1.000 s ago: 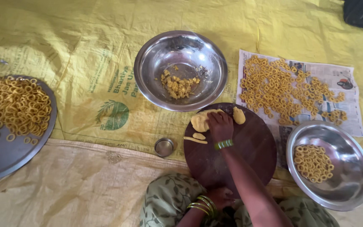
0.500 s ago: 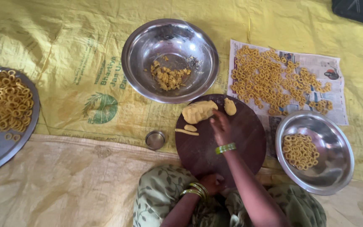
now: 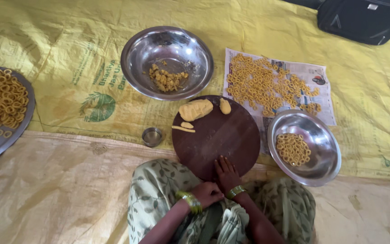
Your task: The person rolls small pieces of dough into thin ropes on a wooden board, then joins the ends to form rings. The finished rings are placed into a metal bowl.
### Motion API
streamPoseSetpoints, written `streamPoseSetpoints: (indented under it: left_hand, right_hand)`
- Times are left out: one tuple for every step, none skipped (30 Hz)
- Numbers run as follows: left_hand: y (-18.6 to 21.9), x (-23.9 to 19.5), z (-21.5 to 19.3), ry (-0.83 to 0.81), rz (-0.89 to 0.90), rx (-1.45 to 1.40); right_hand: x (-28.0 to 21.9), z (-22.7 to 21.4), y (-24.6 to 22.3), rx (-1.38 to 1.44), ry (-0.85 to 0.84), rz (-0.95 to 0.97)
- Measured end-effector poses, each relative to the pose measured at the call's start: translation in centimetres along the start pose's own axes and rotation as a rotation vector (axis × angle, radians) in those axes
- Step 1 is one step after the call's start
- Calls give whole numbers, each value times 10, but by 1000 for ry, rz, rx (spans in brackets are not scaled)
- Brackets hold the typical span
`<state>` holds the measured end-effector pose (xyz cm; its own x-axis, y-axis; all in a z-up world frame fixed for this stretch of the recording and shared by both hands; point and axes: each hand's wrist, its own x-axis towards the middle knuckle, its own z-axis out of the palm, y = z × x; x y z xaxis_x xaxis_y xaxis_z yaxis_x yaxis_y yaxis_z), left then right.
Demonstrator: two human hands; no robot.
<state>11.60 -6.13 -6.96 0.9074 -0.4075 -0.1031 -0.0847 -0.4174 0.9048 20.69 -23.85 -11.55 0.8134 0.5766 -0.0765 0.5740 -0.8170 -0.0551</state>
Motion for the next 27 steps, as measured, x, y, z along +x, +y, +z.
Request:
streamPoseSetpoints:
  left_hand:
    - [25,-24,-7,47,3,24]
    - [49,-51,-13,70,-105,133]
    - [72,-77,-19,95,-212,244]
    - [92,-100,-26,65,-319,315]
    - [109,-121,-33,36,-426,386]
    - [124,-141,-39,-53,-450,417]
    - [134,-158,-43,-143,-474,449]
    - [141,-171,-42,-237,-499,477]
    - [145,-179,-39,-297,-461,505]
    - [147,-186,-34,-358,-423,536]
    - [146,-190,-30,-420,-383,565]
    - [142,-192,-25,-425,-334,600]
    - [136,-192,-19,-429,-285,633]
    - [129,-192,-15,-434,-235,668]
    - [118,-186,-14,-449,-183,633]
    - [104,-173,-15,-463,-130,597]
    - [92,-165,-15,-476,-77,560]
    - [76,-153,-19,-543,-59,207]
    - [61,-140,-22,-593,-40,-146]
    - [51,-130,-18,-572,-18,-270]
    - [44,-120,-11,-551,4,-393]
    - [42,-110,-3,-527,28,-512]
    - [41,-103,5,-505,-108,-591]
    - [43,-99,16,-480,-248,-668]
    - [48,-93,26,-452,-388,-742]
    - [54,-85,34,-412,-407,-699]
    - [64,-72,41,-372,-424,-656]
  right_hand:
    - [-2,-4,-3,10,26,1]
    - [-3,-8,-5,27,9,10]
    - [-5,-12,-6,44,-7,19]
    - [-8,-16,-5,60,-26,30]
    - [-9,-20,-3,54,-84,21]
    - [-9,-23,-1,51,-143,10]
    - [-6,-25,3,47,-202,0]
    - [-6,-25,7,40,-200,-28]
    - [-5,-23,12,33,-198,-57]
    - [-4,-22,16,28,-195,-83]
    - [-2,-21,21,63,-170,-122]
    - [-1,-22,26,98,-145,-161]
    - [-3,-24,31,133,-119,-199]
    - [-8,-26,36,145,-125,-229]
    - [-13,-31,40,157,-130,-260]
    - [-18,-38,42,167,-135,-290]
    - [-21,-46,44,164,-267,-143]
    - [-28,-55,46,159,-404,4]
    - [-36,-64,45,153,-542,149]
    - [-43,-74,45,198,-408,72]
    - [-53,-89,48,242,-274,-6]
    - [-60,-103,50,279,-138,-85]
    - [-68,-116,50,300,-73,-65]
    - [-76,-129,51,321,-10,-47]
    - [-85,-141,52,342,52,-29]
    - [-92,-153,52,366,92,-10]
    - [-99,-164,52,389,133,9]
